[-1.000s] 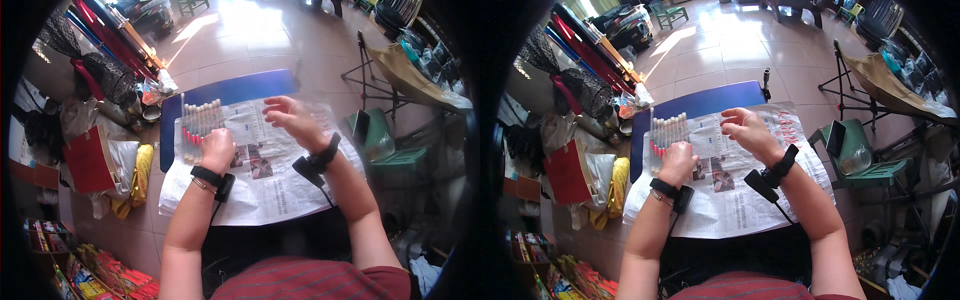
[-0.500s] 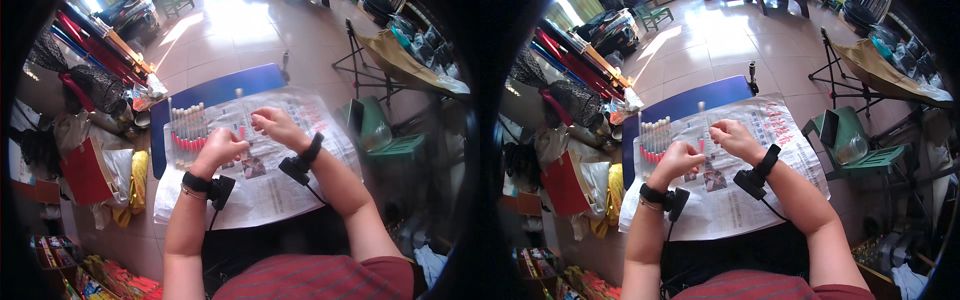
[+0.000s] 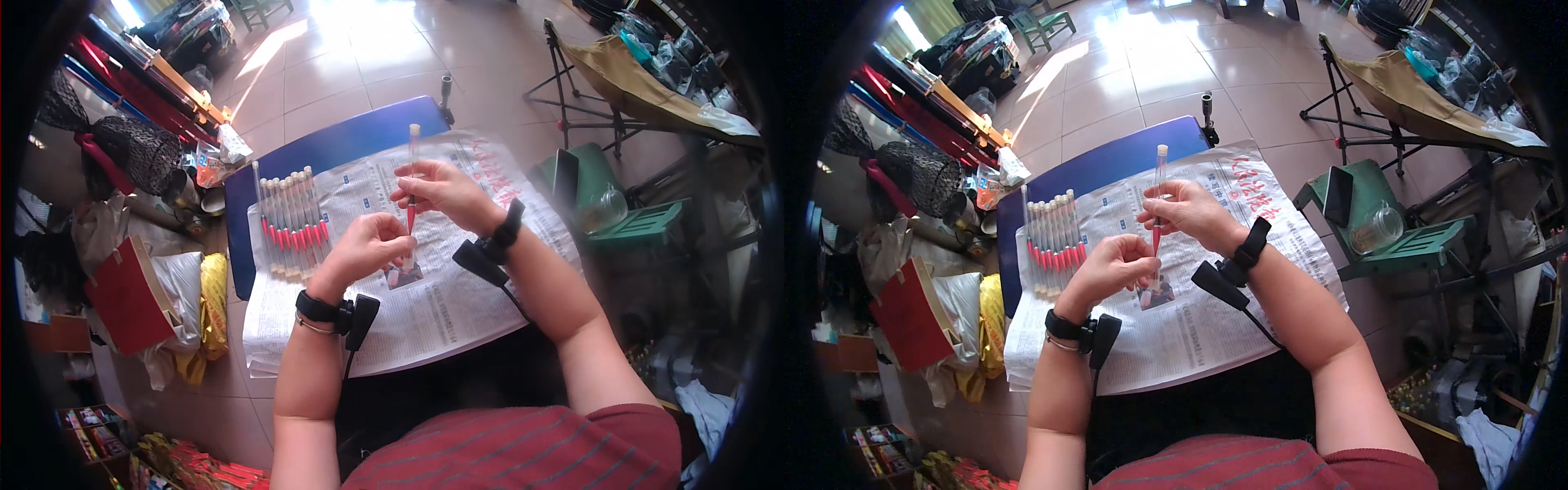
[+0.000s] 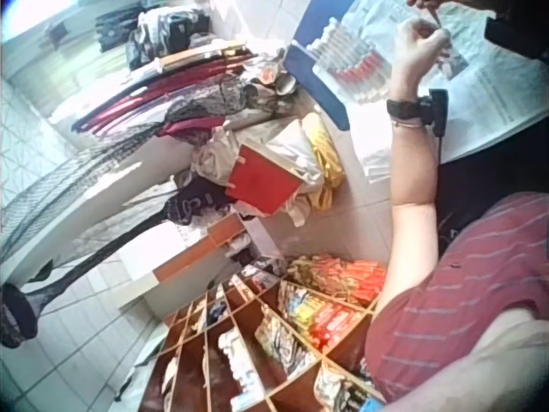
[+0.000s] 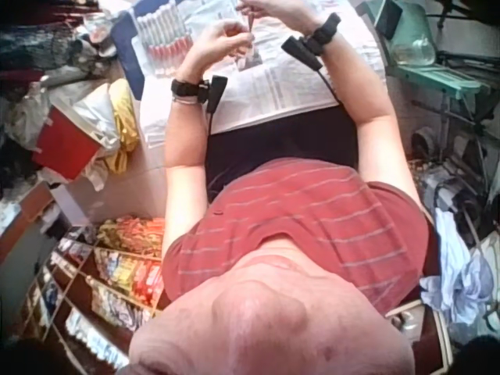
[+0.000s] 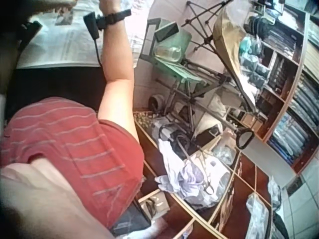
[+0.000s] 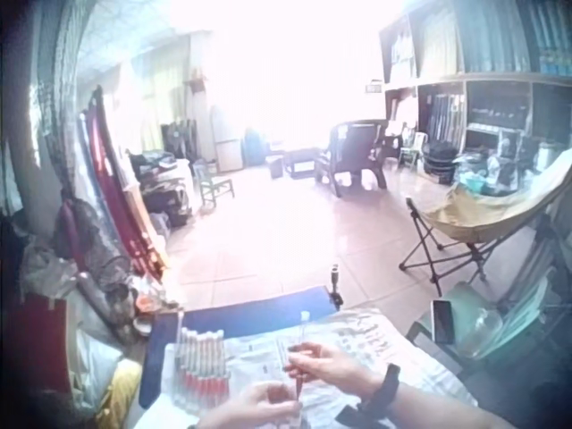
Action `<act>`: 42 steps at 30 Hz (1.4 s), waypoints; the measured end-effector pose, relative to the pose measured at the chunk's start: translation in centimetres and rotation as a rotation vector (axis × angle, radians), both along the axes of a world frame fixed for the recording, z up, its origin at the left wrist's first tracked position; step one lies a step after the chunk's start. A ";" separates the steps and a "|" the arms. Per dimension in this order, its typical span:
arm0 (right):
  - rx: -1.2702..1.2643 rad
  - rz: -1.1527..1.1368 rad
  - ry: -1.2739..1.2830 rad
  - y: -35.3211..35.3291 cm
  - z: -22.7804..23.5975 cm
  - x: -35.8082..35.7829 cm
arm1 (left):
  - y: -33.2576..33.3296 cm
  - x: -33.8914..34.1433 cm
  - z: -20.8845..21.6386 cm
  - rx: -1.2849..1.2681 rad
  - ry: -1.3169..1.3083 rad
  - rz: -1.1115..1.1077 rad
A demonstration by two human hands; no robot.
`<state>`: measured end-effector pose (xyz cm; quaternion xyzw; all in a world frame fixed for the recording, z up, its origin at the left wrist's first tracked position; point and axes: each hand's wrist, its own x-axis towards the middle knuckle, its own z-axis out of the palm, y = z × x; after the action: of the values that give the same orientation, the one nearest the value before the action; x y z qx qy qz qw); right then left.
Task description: Organizing small plastic tubes containing pink thread or lures on a table.
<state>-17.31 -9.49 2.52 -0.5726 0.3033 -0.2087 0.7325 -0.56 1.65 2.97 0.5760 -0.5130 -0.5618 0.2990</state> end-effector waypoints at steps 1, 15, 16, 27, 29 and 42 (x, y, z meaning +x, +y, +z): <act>-0.002 0.004 0.001 0.0 0.0 0.0 | 0.0 -0.1 -0.1 -0.002 -0.010 0.008; 0.026 -0.198 0.018 -1.2 0.3 -1.1 | 0.2 -1.0 -0.4 0.095 0.003 -0.104; 0.019 -0.181 0.061 -1.1 0.3 -1.1 | 0.1 -1.0 -0.6 0.104 -0.011 -0.094; -0.224 0.264 0.212 -0.4 -1.3 -0.4 | -0.7 -1.1 -1.9 0.083 0.015 0.095; -0.224 0.129 0.337 -0.6 -1.3 -0.3 | -0.6 -1.1 -2.1 0.070 -0.010 0.120; -0.996 -0.011 0.656 -2.6 -3.0 2.0 | 0.1 0.5 -3.9 -0.365 -0.903 0.376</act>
<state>-15.36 -12.13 -0.52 -0.8801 0.3823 -0.1419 0.2430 -0.04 1.70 -0.93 0.7816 -0.5681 -0.0955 0.2392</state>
